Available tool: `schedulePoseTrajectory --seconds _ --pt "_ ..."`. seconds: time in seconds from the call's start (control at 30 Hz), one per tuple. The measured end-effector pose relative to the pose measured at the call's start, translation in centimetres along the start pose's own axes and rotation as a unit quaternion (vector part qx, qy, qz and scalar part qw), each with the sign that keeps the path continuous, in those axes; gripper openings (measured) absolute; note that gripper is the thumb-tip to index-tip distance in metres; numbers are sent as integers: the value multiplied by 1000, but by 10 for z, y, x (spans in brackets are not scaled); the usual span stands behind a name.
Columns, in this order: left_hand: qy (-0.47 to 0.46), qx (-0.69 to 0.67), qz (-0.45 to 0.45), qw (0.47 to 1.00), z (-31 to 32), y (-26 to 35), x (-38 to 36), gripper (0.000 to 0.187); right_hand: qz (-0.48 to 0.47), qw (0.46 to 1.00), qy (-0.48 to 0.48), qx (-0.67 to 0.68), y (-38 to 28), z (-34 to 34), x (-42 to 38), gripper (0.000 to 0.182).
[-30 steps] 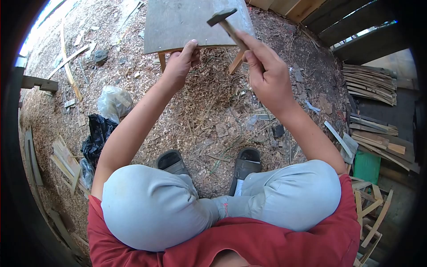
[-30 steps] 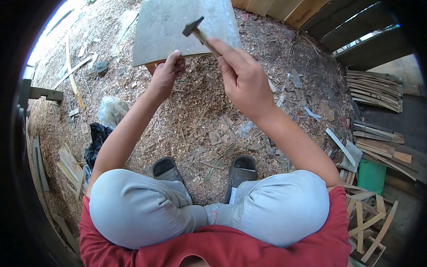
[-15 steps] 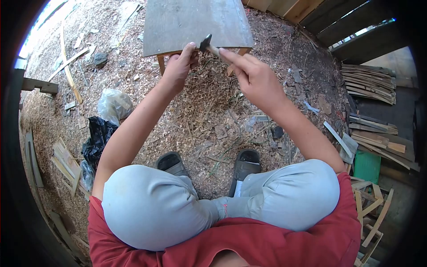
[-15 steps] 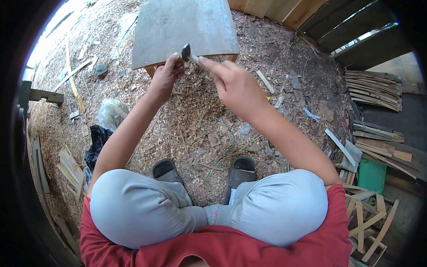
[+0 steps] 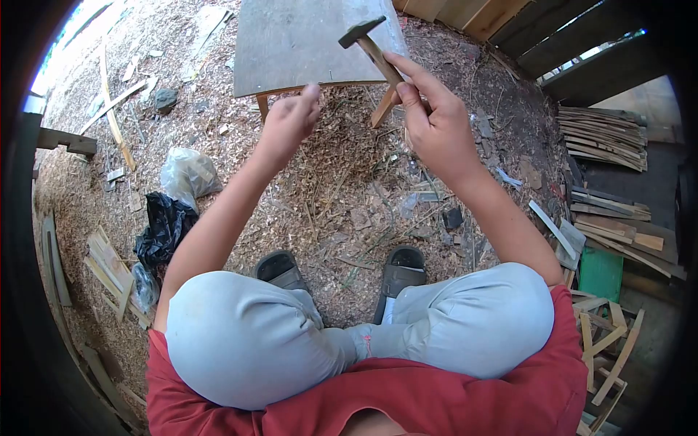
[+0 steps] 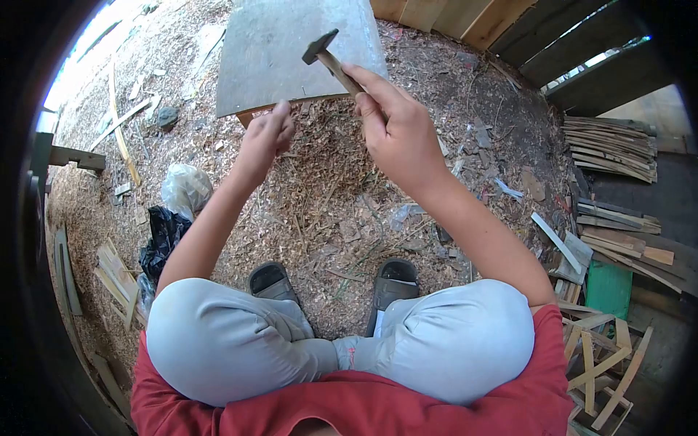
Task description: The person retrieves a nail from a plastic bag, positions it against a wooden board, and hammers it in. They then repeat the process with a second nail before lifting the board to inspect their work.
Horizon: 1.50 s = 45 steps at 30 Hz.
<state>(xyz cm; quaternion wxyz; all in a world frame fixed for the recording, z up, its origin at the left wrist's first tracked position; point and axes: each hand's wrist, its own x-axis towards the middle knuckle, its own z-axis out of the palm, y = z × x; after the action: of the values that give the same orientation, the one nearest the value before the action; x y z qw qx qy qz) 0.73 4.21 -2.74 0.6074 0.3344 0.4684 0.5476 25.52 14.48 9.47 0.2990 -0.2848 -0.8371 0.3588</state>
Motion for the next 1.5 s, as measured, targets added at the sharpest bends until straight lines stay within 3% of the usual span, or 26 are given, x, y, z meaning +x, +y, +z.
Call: schedulePoseTrajectory --seconds 0.03,0.07,0.1,0.13,0.17,0.2,0.33,0.4,0.43,0.5,0.53,0.6,0.63,0.7,0.8,1.33,1.5 --pt "106 166 43 979 22 6 -18 37 45 998 -10 31 0 -2 -1 39" --pt "206 326 84 919 36 13 -27 35 46 998 -7 32 4 -2 -1 39" --pt "204 328 82 919 40 18 -22 35 49 998 0 39 11 0 -2 40" --pt "264 447 269 811 42 24 -15 31 53 997 6 47 15 1 -4 42" --pt "306 537 439 652 43 29 -9 28 55 997 8 48 13 1 -5 42" --pt "320 573 416 629 45 34 -6 21 68 996 7 52 9 1 -5 40" --pt "326 593 398 619 43 24 11 23 64 997 2 47 12 1 -6 39" --pt "328 542 351 689 44 21 15 23 66 996 1 56 14 0 -9 39" --pt "326 542 351 690 47 23 14 23 69 996 -1 64 16 0 -11 39" --pt "338 638 375 582 53 27 8 20 71 995 2 69 20 0 -13 39" --pt "338 638 374 582 50 23 12 20 71 995 5 74 21 0 -14 39" --pt "299 522 380 703 43 17 19 16 80 993 0 84 22 -1 -14 39" --pt "299 523 379 702 44 18 20 16 89 992 -6 92 22 -1 -13 39" --pt "304 464 336 761 49 19 20 16 91 991 -9 94 22 -1 -13 38" --pt "297 443 331 779 49 19 22 16 88 990 -10 108 24 1 -14 38" --pt "298 441 347 772 52 17 21 12 78 990 -29 111 36 4 -18 40" --pt "318 542 329 705 51 19 16 10 73 991 -33 103 37 8 -17 41"
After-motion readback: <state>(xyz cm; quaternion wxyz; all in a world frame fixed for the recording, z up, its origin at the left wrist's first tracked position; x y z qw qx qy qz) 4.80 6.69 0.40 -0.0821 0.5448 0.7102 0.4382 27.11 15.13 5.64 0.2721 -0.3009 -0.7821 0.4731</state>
